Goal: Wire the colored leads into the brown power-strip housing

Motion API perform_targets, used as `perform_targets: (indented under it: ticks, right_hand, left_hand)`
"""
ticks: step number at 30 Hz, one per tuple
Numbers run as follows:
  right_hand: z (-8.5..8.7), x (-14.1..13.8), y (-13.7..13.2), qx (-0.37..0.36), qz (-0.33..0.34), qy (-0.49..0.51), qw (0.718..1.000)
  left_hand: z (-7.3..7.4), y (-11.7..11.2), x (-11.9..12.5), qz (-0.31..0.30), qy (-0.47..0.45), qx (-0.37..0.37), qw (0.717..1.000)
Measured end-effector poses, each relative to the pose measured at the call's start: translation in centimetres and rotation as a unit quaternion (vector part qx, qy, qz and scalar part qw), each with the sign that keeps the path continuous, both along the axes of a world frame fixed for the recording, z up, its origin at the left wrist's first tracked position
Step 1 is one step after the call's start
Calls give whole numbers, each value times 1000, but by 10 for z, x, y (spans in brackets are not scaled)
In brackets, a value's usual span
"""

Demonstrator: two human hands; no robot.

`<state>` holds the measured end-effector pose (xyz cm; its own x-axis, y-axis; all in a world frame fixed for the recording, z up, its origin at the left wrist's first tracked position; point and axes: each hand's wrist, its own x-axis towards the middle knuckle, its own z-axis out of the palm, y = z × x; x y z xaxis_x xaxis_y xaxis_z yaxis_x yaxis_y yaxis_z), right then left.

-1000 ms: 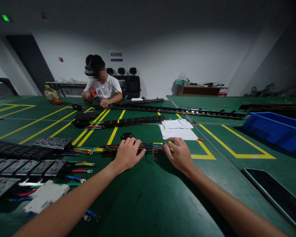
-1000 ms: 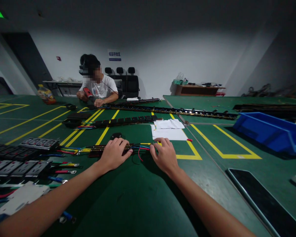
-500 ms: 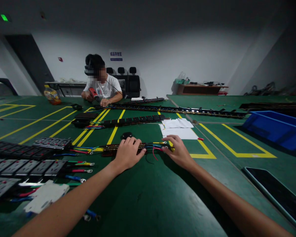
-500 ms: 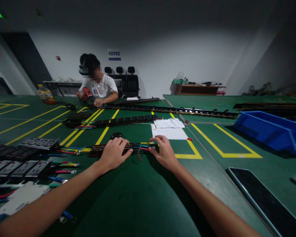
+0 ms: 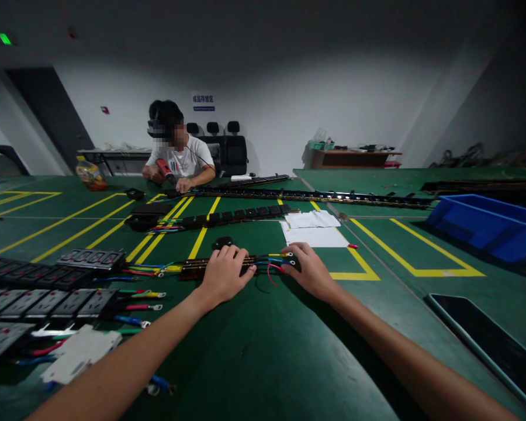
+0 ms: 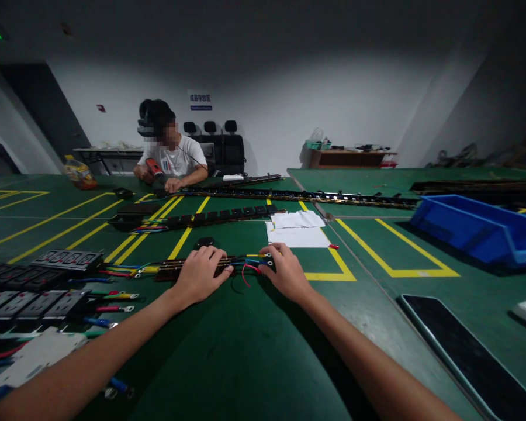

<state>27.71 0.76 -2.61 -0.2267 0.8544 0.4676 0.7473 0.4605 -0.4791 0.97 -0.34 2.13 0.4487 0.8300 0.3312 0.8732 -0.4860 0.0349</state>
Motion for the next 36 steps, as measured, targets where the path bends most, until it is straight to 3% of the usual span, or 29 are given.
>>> perform_targets:
  ticks: [5,11,17,24,36]
  right_hand:
    - [5,-4,-1,-10,22,24,999]
    - [16,-10,-5,35,-9,84,996]
    - [18,-15,-10,55,-43,23,997]
    - [16,-15,-11,61,-25,-24,998]
    - [11,-7,-12,39,-1,-3,999]
  left_hand:
    - [0,3,-3,5,8,14,1000]
    - [-1,6,-5,15,5,18,1000]
    - [5,3,-5,30,6,4,1000]
    - [6,-2,-3,42,-9,10,999]
    - [4,-4,1,43,-9,8,999]
